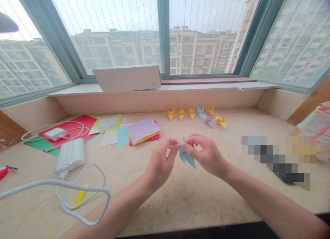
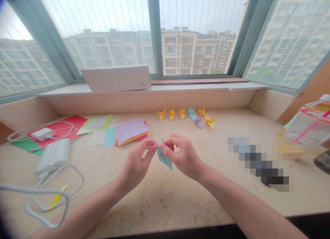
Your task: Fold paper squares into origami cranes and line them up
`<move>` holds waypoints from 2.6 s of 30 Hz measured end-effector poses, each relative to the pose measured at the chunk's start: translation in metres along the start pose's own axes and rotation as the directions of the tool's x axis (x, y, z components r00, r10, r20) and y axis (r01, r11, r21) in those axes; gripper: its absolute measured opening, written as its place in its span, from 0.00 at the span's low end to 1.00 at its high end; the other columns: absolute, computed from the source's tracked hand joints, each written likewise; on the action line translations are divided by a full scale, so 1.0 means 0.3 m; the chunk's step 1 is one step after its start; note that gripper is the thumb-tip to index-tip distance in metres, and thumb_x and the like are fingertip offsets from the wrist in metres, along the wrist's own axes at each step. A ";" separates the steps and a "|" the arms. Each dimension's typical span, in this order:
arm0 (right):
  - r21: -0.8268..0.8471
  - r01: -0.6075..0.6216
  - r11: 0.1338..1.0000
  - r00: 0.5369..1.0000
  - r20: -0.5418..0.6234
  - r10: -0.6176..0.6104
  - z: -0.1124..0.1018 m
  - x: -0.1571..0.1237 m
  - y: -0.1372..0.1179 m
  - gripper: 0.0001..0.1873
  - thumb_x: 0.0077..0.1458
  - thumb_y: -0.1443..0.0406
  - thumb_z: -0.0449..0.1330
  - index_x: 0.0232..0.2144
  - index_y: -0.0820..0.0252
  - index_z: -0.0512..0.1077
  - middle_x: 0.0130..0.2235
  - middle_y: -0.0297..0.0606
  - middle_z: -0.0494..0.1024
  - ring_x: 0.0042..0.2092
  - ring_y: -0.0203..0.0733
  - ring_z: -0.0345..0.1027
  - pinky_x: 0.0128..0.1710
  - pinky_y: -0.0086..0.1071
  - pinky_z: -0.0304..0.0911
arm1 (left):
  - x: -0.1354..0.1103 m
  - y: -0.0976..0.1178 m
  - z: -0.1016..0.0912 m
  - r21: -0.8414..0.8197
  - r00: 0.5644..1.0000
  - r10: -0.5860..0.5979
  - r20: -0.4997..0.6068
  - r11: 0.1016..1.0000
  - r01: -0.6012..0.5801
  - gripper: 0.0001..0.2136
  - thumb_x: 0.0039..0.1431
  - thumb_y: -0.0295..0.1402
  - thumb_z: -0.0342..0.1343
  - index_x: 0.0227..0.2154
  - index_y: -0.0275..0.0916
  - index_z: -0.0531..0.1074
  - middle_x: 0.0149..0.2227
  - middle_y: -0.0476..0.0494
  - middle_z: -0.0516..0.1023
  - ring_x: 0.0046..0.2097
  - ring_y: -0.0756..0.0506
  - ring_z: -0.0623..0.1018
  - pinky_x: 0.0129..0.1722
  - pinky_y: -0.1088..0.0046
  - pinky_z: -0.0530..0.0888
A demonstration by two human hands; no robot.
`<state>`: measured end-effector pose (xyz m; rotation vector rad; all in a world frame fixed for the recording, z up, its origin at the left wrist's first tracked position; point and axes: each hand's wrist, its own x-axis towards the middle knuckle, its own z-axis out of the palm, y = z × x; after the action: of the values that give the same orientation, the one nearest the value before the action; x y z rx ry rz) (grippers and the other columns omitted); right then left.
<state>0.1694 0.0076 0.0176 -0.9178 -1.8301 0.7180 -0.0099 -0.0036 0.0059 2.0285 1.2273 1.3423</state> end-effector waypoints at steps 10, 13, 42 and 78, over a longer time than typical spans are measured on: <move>-0.044 0.064 0.997 0.997 -0.041 -0.066 0.009 -0.004 -0.005 0.12 0.62 0.60 0.59 0.27 0.58 0.72 0.29 0.34 0.71 0.32 0.38 0.66 0.34 0.33 0.63 | -0.004 0.028 -0.003 -0.019 1.000 -0.024 0.009 1.000 0.024 0.07 0.65 0.34 0.53 0.33 0.39 0.72 0.32 0.46 0.81 0.37 0.46 0.80 0.28 0.77 0.72; -0.032 0.072 0.997 0.997 -0.032 -0.073 0.007 -0.005 -0.003 0.12 0.62 0.61 0.59 0.28 0.58 0.73 0.29 0.34 0.71 0.32 0.39 0.67 0.34 0.33 0.63 | 0.000 0.026 -0.006 -0.028 1.000 -0.006 0.001 1.000 0.006 0.07 0.65 0.35 0.55 0.35 0.39 0.74 0.34 0.45 0.82 0.37 0.46 0.80 0.31 0.76 0.74; 0.009 -0.012 1.000 0.998 -0.068 0.013 0.012 0.003 0.016 0.07 0.60 0.61 0.62 0.34 0.58 0.77 0.30 0.34 0.75 0.33 0.38 0.67 0.37 0.33 0.62 | 0.018 -0.021 -0.017 -0.155 0.996 -0.083 -0.032 0.985 0.078 0.09 0.65 0.37 0.55 0.32 0.38 0.72 0.31 0.46 0.78 0.37 0.46 0.77 0.34 0.73 0.70; 0.131 -0.049 0.990 0.987 -0.147 0.068 0.007 0.022 0.057 0.08 0.61 0.60 0.61 0.35 0.57 0.76 0.34 0.36 0.78 0.36 0.41 0.68 0.40 0.37 0.63 | 0.029 -0.035 -0.007 -0.291 0.991 -0.092 -0.094 0.955 0.061 0.05 0.62 0.36 0.59 0.33 0.40 0.74 0.35 0.46 0.73 0.40 0.46 0.74 0.38 0.71 0.71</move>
<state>0.1705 0.0224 0.0065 -0.9204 -1.6117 0.7712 -0.0151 0.0089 0.0039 1.7104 1.0704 1.5110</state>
